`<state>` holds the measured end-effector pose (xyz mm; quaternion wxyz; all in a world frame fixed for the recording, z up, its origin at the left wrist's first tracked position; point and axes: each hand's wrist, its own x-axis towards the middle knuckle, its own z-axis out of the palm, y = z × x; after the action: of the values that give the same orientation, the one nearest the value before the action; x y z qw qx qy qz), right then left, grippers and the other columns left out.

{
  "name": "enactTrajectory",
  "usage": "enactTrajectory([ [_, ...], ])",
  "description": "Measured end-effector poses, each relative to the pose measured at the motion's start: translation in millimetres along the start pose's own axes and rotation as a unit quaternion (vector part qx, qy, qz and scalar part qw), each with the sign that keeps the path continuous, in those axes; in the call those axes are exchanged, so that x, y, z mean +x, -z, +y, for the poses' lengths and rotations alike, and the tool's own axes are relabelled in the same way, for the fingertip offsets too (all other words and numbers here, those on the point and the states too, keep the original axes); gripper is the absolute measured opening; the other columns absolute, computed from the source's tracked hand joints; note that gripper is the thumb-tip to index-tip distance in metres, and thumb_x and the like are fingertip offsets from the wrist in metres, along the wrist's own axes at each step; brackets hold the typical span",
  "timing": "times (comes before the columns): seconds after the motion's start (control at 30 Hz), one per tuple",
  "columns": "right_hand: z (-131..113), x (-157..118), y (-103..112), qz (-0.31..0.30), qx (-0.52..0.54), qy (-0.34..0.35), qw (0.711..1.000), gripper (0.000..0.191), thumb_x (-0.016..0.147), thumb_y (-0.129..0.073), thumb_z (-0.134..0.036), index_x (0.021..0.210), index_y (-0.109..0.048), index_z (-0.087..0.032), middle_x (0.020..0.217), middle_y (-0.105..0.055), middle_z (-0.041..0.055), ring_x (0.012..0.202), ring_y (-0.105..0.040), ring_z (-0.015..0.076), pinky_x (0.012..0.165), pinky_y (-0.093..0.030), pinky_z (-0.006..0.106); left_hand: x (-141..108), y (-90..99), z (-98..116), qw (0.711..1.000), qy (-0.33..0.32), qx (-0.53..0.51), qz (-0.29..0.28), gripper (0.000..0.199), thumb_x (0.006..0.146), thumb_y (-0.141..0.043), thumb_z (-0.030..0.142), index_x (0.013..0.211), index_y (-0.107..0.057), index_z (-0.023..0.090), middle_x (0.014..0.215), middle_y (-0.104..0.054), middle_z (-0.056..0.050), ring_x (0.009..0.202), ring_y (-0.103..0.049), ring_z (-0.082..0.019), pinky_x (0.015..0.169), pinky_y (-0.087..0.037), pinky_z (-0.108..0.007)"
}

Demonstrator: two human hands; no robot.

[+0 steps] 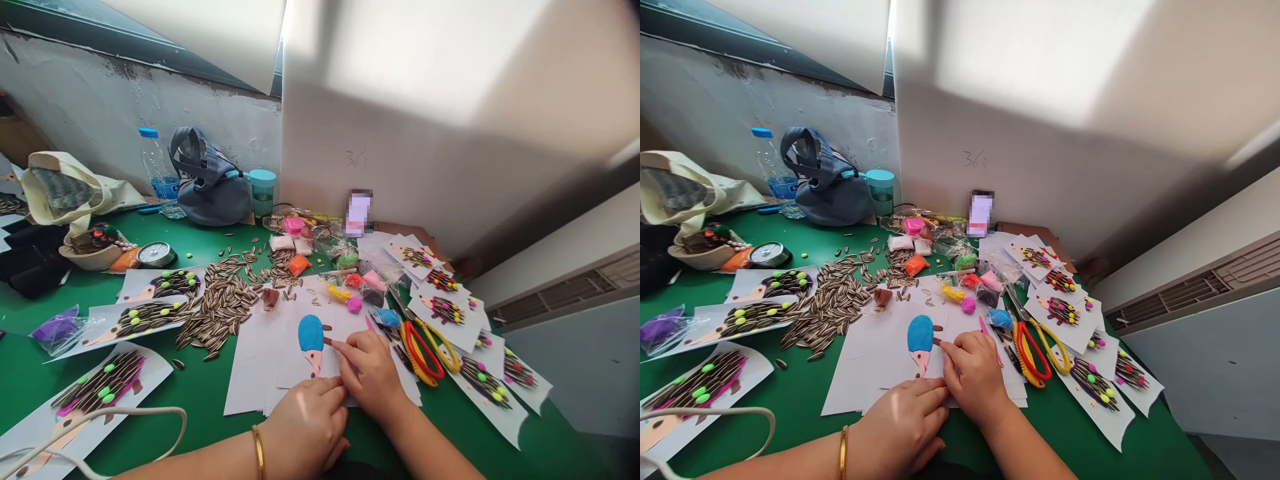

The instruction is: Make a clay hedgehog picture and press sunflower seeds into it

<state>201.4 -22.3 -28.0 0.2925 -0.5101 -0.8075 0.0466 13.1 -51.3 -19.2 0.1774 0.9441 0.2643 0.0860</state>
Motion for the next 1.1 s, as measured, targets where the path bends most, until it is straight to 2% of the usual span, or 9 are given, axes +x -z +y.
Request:
enactTrajectory([
  [0.23, -0.5, 1.5, -3.8, -0.017, -0.019, -0.001, 1.0, 0.029, 0.092, -0.053, -0.017, 0.109, -0.074, -0.027, 0.08, -0.06, 0.0033, 0.082, -0.052, 0.0195, 0.075, -0.035, 0.036, 0.7, -2.8, -0.1, 1.0, 0.0, 0.0, 0.005, 0.028, 0.085, -0.068, 0.034, 0.104, -0.062, 0.015, 0.117, -0.066, -0.01, 0.112, -0.06, -0.03, 0.092, -0.054, -0.045],
  [0.47, 2.5, -0.3, 1.8, 0.005, -0.018, -0.001, 1.0, 0.026, 0.092, -0.053, -0.017, 0.106, -0.074, -0.023, 0.084, -0.063, 0.0042, 0.083, -0.055, 0.0194, 0.079, -0.038, 0.037, -0.4, -6.1, -0.9, 1.0, -0.008, -0.003, 0.027, 0.027, 0.083, -0.069, 0.032, 0.103, -0.063, 0.014, 0.123, -0.065, -0.012, 0.119, -0.057, -0.029, 0.098, -0.051, -0.043],
  [0.6, 2.3, -0.1, 1.7, 0.0, -0.01, 0.004, 1.0, 0.025, 0.092, -0.053, -0.017, 0.101, -0.075, -0.023, 0.079, -0.062, 0.0031, 0.08, -0.054, 0.0185, 0.077, -0.038, 0.037, 0.2, -5.0, -0.7, 1.0, -0.005, 0.003, 0.019, 0.028, 0.084, -0.068, 0.033, 0.104, -0.064, 0.014, 0.121, -0.065, -0.012, 0.116, -0.059, -0.03, 0.096, -0.053, -0.044],
  [0.87, 2.2, 1.4, -2.1, -0.023, -0.02, 0.015, 0.999, 0.029, 0.091, -0.054, -0.016, 0.11, -0.073, -0.026, 0.081, -0.062, 0.0032, 0.081, -0.053, 0.0189, 0.073, -0.035, 0.035, 0.6, -6.0, -0.3, 1.0, -0.001, 0.005, 0.015, 0.027, 0.084, -0.068, 0.035, 0.102, -0.063, 0.015, 0.117, -0.066, -0.01, 0.111, -0.06, -0.029, 0.093, -0.054, -0.044],
  [1.1, 3.0, 0.7, -2.2, -0.007, -0.014, 0.017, 1.0, 0.027, 0.092, -0.054, -0.017, 0.107, -0.074, -0.025, 0.082, -0.062, 0.0038, 0.081, -0.054, 0.0187, 0.074, -0.036, 0.035, 0.3, -3.4, 0.6, 1.0, -0.002, 0.011, 0.008, 0.027, 0.085, -0.067, 0.034, 0.103, -0.064, 0.014, 0.118, -0.067, -0.011, 0.112, -0.06, -0.03, 0.094, -0.054, -0.044],
])
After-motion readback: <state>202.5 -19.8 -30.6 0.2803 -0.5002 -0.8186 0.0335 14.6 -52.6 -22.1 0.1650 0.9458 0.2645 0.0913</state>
